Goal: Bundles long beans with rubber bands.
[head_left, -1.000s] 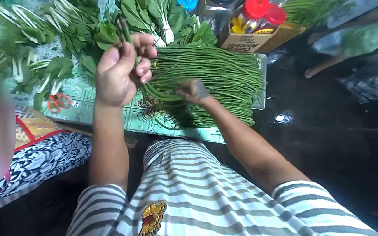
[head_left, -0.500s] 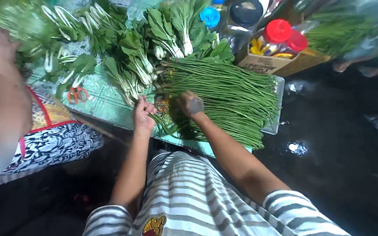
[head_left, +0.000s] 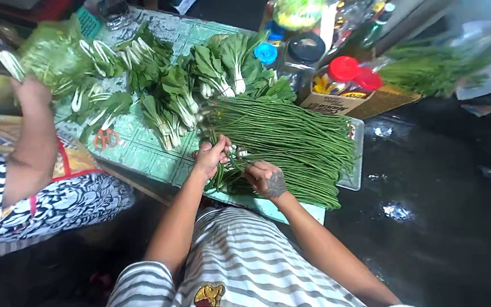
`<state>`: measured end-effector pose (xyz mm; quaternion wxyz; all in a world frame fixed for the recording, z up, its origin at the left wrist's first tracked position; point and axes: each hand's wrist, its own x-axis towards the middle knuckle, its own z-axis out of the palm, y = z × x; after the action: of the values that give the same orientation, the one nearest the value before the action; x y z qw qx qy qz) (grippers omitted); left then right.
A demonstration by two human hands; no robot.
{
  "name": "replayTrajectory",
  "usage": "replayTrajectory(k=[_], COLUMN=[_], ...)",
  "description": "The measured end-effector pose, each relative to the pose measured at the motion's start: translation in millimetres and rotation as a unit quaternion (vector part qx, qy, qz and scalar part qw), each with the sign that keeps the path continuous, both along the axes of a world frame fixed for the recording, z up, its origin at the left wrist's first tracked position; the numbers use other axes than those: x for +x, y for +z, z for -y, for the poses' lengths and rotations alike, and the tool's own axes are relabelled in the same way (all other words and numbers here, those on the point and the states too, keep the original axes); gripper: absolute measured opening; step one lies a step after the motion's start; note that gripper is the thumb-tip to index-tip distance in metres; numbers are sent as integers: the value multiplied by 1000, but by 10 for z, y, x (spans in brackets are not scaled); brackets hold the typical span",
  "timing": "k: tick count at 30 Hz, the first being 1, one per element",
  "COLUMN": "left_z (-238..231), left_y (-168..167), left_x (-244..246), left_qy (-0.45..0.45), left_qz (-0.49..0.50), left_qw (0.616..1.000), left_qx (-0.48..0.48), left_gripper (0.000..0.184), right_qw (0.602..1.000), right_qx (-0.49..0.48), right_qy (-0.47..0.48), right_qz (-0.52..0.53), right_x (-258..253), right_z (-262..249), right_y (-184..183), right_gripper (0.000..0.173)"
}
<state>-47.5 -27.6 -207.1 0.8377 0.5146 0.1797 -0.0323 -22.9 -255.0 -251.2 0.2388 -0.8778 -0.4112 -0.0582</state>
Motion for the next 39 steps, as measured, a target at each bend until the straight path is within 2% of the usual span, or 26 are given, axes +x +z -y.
replayTrajectory(k=[2,5,6,8,10,12,14,16,17,19,21,23,25,27,30,32,34,35,39], left_z=[76,159,187,249,328,410,475,507,522,603,698,736,771,815,921,979,1012,1024,1071], left_y=[113,304,375,505,636,836,1087,1209,1199,1198,1220,1160,1126,1153,1204,1204,1208,1217,1280], left_x=[-5,31,35,46,60,54,-9,-42,-9,59,-9,42,103,68,76,80,75,75,26], left_qy=[-40,-96,-115,-166,-234,-307,-340,-346,-332,-298,-286,-286,-274,-281,-292,-283,-282,-282,-252], left_qz=[64,166,189,221,229,212,171,140,179,236,180,229,284,292,290,303,322,337,408], left_qw=[996,971,958,932,906,869,828,817,820,841,868,861,852,844,832,846,850,840,745], left_qx=[41,144,182,235,269,324,412,439,431,385,365,353,345,350,371,335,307,317,464], left_gripper=[29,25,25,22,21,16,17,23,22,17,13,11,14,10,37,37,37,39,51], right_qw=[994,966,958,958,964,972,981,980,984,989,988,981,963,952,950,939,920,912,908], right_qx=[-3,178,224,254,244,195,86,17,22,37,49,133,226,256,263,311,375,400,417], right_qy=[25,-1,-1,33,83,129,173,195,176,136,141,128,84,59,78,85,72,59,26], right_qz=[-108,-188,-181,-132,-71,-30,-32,-22,-2,52,28,-53,-118,-158,-149,-116,-85,-72,-17], right_x=[62,202,253,356,406,374,255,162,147,177,151,182,247,208,124,97,58,27,-135], right_z=[108,185,202,239,240,192,109,96,135,189,190,318,535,662,684,701,719,721,753], right_y=[156,561,770,1277,1812,2183,2182,2037,2060,2124,1933,1902,2037,2042,1949,1919,1895,1872,1804], right_gripper=[39,40,41,54,74,85,84,77,76,91,103,92,69,46,21,9,7,9,16])
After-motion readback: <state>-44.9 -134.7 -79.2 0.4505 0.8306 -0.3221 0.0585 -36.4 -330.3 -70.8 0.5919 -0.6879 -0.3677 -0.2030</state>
